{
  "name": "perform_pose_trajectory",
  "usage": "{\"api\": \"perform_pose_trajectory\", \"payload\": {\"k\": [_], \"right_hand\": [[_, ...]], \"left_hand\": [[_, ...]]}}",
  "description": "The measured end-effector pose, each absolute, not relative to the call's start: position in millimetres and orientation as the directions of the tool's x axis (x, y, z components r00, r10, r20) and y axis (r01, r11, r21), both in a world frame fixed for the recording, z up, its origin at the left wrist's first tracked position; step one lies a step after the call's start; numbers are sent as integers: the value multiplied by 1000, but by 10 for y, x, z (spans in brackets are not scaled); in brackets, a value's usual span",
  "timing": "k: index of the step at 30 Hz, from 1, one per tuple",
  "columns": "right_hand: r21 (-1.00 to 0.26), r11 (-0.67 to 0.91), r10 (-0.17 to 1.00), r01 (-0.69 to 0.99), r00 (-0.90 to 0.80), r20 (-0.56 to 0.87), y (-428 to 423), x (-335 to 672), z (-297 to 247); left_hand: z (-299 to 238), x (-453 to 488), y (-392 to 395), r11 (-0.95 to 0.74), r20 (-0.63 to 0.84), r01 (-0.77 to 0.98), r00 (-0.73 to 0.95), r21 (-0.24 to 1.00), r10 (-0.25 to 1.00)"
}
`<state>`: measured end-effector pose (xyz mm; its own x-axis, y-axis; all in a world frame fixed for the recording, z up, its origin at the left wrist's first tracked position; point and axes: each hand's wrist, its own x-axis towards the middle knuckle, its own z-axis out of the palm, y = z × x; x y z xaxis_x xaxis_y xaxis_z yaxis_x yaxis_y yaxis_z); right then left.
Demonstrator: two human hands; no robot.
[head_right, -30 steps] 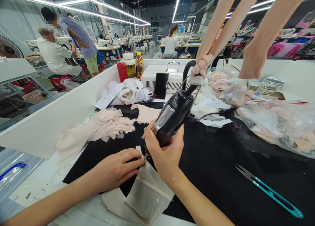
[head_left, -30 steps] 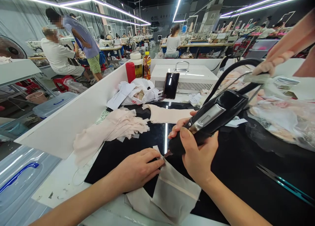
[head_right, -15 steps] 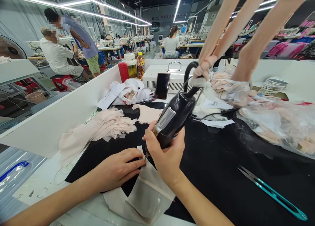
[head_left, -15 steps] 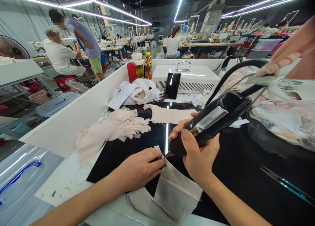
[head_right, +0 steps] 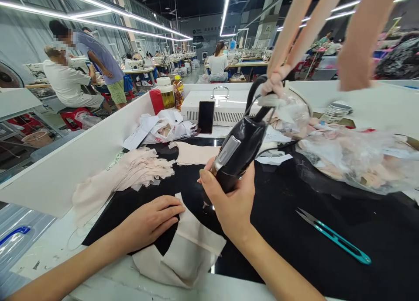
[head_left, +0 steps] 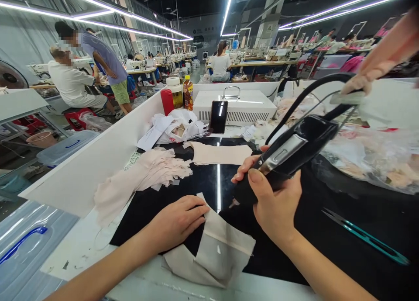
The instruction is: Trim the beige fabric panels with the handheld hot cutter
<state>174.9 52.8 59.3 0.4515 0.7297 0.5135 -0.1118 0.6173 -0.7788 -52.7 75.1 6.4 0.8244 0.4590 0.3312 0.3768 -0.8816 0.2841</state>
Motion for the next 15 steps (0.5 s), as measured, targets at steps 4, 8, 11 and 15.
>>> {"api": "perform_pose_trajectory", "payload": {"k": [4, 8, 11, 15], "right_hand": [[-802, 592, 738, -82, 455, 498, 411, 1930, 556], [-829, 556, 750, -64, 468, 467, 274, 2061, 548], [-828, 555, 762, -79, 449, 468, 164, 2093, 567], [-835, 544, 773, -83, 436, 461, 30, 2060, 590]], "left_hand": [[95, -514, 783, -855, 310, 437, 801, 281, 512], [161, -399, 744, -890, 335, 408, 825, 205, 455], [220, -231, 623, -934, 384, 308, 852, 181, 355], [242, 15, 444, -947, 395, 231, 867, 222, 304]]}}
